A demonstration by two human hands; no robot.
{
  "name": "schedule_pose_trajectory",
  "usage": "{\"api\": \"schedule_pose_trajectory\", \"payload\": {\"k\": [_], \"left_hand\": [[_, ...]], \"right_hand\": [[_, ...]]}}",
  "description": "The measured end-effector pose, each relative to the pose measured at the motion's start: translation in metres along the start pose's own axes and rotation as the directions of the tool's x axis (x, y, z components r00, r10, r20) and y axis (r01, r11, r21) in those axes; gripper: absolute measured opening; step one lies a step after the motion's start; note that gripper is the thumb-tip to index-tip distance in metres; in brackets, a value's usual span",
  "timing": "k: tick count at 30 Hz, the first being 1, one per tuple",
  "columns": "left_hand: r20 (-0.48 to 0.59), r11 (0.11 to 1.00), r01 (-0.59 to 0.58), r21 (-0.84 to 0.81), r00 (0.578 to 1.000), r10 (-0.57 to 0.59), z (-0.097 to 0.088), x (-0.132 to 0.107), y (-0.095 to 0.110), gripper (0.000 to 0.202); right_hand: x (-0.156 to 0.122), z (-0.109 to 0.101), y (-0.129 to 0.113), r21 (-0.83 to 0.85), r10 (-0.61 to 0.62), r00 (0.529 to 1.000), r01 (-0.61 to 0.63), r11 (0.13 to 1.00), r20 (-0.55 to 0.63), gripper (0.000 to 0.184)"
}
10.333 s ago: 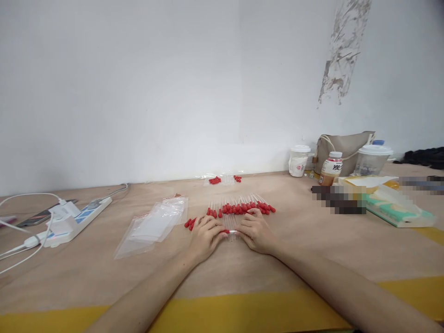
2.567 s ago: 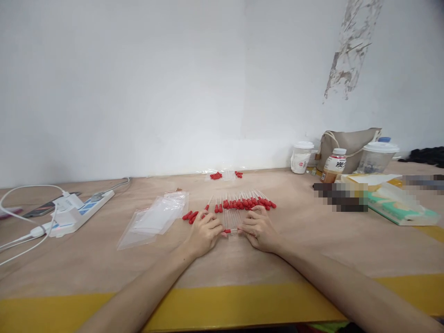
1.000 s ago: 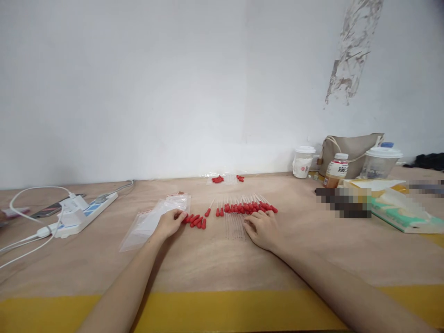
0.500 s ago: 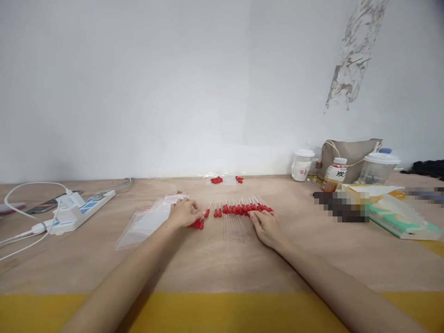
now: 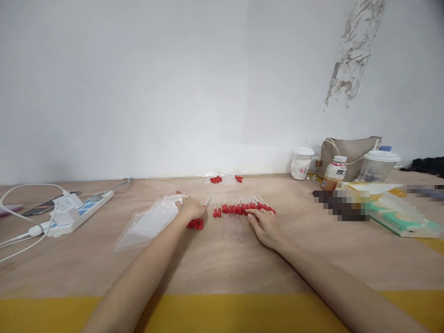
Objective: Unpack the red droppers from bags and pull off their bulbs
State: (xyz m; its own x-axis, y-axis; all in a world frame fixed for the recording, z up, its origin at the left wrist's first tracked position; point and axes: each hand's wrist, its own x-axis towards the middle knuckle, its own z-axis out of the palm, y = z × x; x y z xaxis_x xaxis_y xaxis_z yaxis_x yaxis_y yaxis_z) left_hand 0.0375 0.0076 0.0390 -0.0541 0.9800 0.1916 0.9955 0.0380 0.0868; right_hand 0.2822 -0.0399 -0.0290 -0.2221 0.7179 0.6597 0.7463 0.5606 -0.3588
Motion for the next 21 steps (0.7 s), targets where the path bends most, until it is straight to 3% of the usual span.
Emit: {"api": "schedule_pose_trajectory", "payload": {"k": [3,6,8,11,16,21], "left_hand": [[-0.179,0.99,-0.143,-0.004,0.974,0.14,-0.001,-0.024,-0.003,0.024],[-0.385,0.893,-0.45,-0.012,0.826,0.411,0.012,-0.051,-0.007,0.018],[-0.438,0.827,-0.562,0.006,0.742,0.507,0.025,-0.064,-0.007,0.02],[-0.472,0.755,-0.655,0.018,0.66,0.584,0.039,-0.073,-0.002,0.02],[-0.512,0.687,-0.727,0.018,0.583,0.631,0.04,-0.073,0.007,0.018],[-0.527,0.669,-0.743,0.017,0.562,0.638,0.039,-0.075,0.007,0.016]], "right_hand": [[0.0,-0.001,0.0,-0.016,-0.073,0.99,0.072,0.997,-0.12,0.028],[-0.001,-0.003,-0.005,-0.081,-0.167,0.964,0.153,0.985,-0.206,0.044],[-0.002,-0.004,-0.01,-0.128,-0.247,0.954,0.227,0.965,-0.168,0.054],[-0.004,-0.005,-0.017,-0.149,-0.346,0.938,0.339,0.929,-0.023,0.047],[-0.005,0.0,-0.021,-0.127,-0.367,0.929,0.37,0.92,0.047,0.026],[-0.005,0.004,-0.023,-0.12,-0.4,0.914,0.405,0.906,0.065,0.023]]}}
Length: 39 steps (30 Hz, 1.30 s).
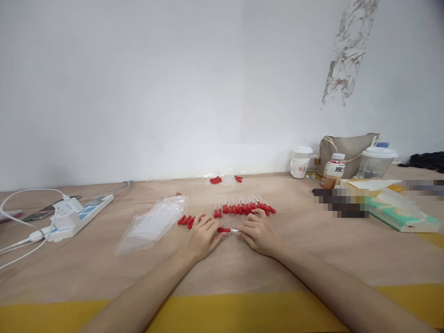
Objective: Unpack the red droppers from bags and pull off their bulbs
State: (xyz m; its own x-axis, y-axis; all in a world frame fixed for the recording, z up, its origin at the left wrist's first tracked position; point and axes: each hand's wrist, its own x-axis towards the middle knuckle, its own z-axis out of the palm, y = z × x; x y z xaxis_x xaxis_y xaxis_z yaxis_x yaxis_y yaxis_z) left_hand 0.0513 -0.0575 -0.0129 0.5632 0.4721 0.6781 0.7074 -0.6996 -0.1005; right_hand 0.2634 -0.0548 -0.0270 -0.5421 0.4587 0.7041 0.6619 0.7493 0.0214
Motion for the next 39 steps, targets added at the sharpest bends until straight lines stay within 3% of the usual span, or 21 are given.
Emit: {"api": "schedule_pose_trajectory", "payload": {"k": [15,30,32,34,35,36,39], "left_hand": [[0.091,0.993,-0.117,-0.009,0.989,0.117,-0.003,0.0,-0.001,0.019],[0.089,0.983,-0.181,-0.003,0.979,0.181,0.002,-0.001,-0.005,0.022],[0.069,0.992,-0.124,0.0,0.99,0.124,-0.003,-0.001,-0.015,0.024],[-0.012,0.999,0.038,-0.011,0.999,-0.038,-0.014,-0.002,-0.032,0.026],[-0.075,0.986,0.167,-0.019,0.983,-0.168,-0.021,-0.002,-0.042,0.026],[-0.154,0.951,0.307,-0.038,0.939,-0.309,-0.028,-0.003,-0.052,0.025],[-0.176,0.852,0.519,-0.065,0.835,-0.521,-0.043,-0.007,-0.078,0.026]], "right_hand": [[-0.004,-0.004,0.0,0.038,-0.052,0.999,0.052,0.998,-0.006,0.023],[-0.004,-0.009,0.0,0.057,-0.025,1.0,0.025,0.998,0.009,0.025],[-0.004,-0.012,0.005,0.071,0.008,1.0,-0.008,0.997,0.004,0.027],[-0.005,-0.016,0.014,0.08,0.056,0.998,-0.056,0.995,-0.001,0.029],[-0.007,-0.018,0.02,0.081,0.092,0.996,-0.091,0.993,-0.007,0.03],[-0.008,-0.02,0.026,0.076,0.145,0.989,-0.144,0.987,-0.011,0.029],[-0.01,-0.021,0.037,0.041,0.36,0.933,-0.359,0.933,-0.028,0.03]]}}
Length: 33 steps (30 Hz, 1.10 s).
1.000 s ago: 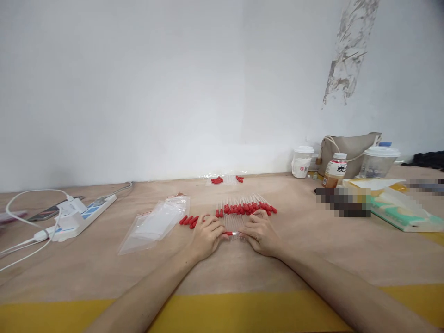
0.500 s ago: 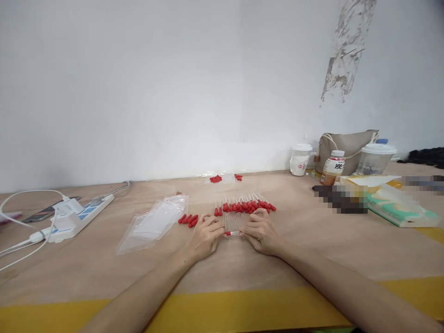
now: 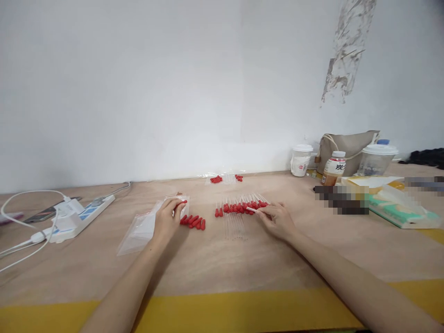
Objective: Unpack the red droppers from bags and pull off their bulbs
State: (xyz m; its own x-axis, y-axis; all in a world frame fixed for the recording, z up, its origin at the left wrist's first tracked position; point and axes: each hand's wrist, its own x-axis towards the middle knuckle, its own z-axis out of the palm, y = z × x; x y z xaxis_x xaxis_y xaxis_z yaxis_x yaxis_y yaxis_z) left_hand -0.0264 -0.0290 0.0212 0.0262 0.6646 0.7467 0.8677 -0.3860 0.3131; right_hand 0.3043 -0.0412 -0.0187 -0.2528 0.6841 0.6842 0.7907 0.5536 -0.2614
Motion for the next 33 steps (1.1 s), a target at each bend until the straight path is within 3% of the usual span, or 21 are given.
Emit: {"api": "schedule_pose_trajectory", "payload": {"k": [5,9,14,21,23,26,30,33], "left_hand": [[0.189,0.968,0.206,0.144,0.954,-0.232,0.004,0.003,-0.023,0.033],[0.272,0.962,0.228,0.149,0.926,-0.262,0.009,-0.002,-0.027,0.032],[0.395,0.954,0.27,0.131,0.868,-0.3,0.009,-0.004,-0.023,0.026],[0.302,0.934,0.344,0.093,0.885,-0.355,0.003,-0.003,-0.017,0.036],[0.3,0.946,0.308,0.099,0.897,-0.324,0.004,-0.001,-0.007,0.035],[0.375,0.972,0.159,0.175,0.902,-0.215,0.012,0.004,0.013,0.03],[0.545,0.97,-0.133,0.203,0.838,0.001,0.032,0.013,0.038,0.027],[0.579,0.946,-0.215,0.242,0.814,0.036,0.047,0.02,0.048,0.03]], "right_hand": [[0.0,0.011,-0.004,-0.023,0.076,0.994,-0.075,0.997,0.08,0.019],[-0.001,0.016,-0.01,-0.093,0.092,0.994,-0.086,0.992,0.064,0.011],[-0.001,0.02,-0.017,-0.171,0.006,0.998,0.004,0.985,0.058,0.015],[-0.004,0.015,-0.03,-0.122,-0.064,0.986,0.083,0.989,0.154,0.022],[-0.005,0.013,-0.032,-0.111,-0.078,0.981,0.099,0.989,0.177,0.026],[-0.005,0.009,-0.032,-0.102,-0.104,0.97,0.129,0.986,0.218,0.036],[-0.004,0.007,-0.031,-0.103,-0.118,0.963,0.146,0.984,0.241,0.043],[-0.003,0.007,-0.026,-0.107,-0.066,0.978,0.088,0.99,0.198,0.039]]}}
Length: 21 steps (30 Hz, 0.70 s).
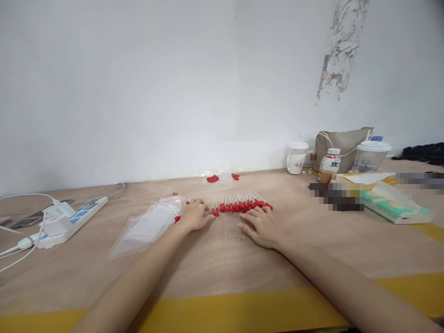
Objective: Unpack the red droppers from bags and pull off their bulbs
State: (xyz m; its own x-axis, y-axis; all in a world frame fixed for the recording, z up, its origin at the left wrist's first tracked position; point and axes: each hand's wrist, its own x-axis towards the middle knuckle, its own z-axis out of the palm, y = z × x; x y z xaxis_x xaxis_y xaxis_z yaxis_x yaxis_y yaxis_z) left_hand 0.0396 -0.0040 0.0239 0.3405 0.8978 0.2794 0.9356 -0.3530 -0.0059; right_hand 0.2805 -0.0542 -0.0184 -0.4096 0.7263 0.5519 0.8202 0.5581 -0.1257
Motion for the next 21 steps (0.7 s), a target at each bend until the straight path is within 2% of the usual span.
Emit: {"api": "schedule_pose_trajectory", "payload": {"k": [4,8,10,12,14,16,19,21], "left_hand": [[0.02,0.996,0.078,0.033,0.997,-0.078,0.01,0.014,0.004,0.031],[0.018,0.992,0.128,0.012,0.992,-0.128,0.014,0.016,0.005,0.027],[-0.012,0.987,0.163,0.008,0.987,-0.163,0.01,0.012,0.005,0.026],[-0.108,0.985,0.174,0.018,0.979,-0.171,0.003,0.004,0.004,0.025],[-0.26,0.991,0.124,0.051,0.96,-0.107,-0.005,-0.007,0.001,0.021],[-0.402,0.994,0.014,0.11,0.915,0.031,-0.011,-0.02,-0.003,0.015],[-0.508,0.963,-0.19,0.194,0.82,0.264,-0.009,-0.039,-0.005,0.012],[-0.547,0.92,-0.32,0.227,0.739,0.393,-0.001,-0.048,-0.003,0.012]], "right_hand": [[0.002,0.002,0.011,0.066,0.107,0.993,-0.104,0.992,-0.044,0.034],[0.003,0.004,0.019,0.146,0.185,0.98,-0.173,0.974,-0.07,0.038],[0.004,0.005,0.021,0.163,0.195,0.976,-0.178,0.97,-0.096,0.036],[0.003,0.006,0.022,0.17,0.189,0.975,-0.168,0.971,-0.119,0.034],[0.003,0.008,0.022,0.176,0.179,0.973,-0.152,0.973,-0.148,0.032],[0.003,0.009,0.022,0.184,0.172,0.964,-0.135,0.974,-0.203,0.028],[0.003,0.007,0.02,0.16,0.121,0.946,-0.075,0.984,-0.299,0.029],[0.002,0.003,0.017,0.11,0.037,0.948,-0.002,0.994,-0.317,0.039]]}}
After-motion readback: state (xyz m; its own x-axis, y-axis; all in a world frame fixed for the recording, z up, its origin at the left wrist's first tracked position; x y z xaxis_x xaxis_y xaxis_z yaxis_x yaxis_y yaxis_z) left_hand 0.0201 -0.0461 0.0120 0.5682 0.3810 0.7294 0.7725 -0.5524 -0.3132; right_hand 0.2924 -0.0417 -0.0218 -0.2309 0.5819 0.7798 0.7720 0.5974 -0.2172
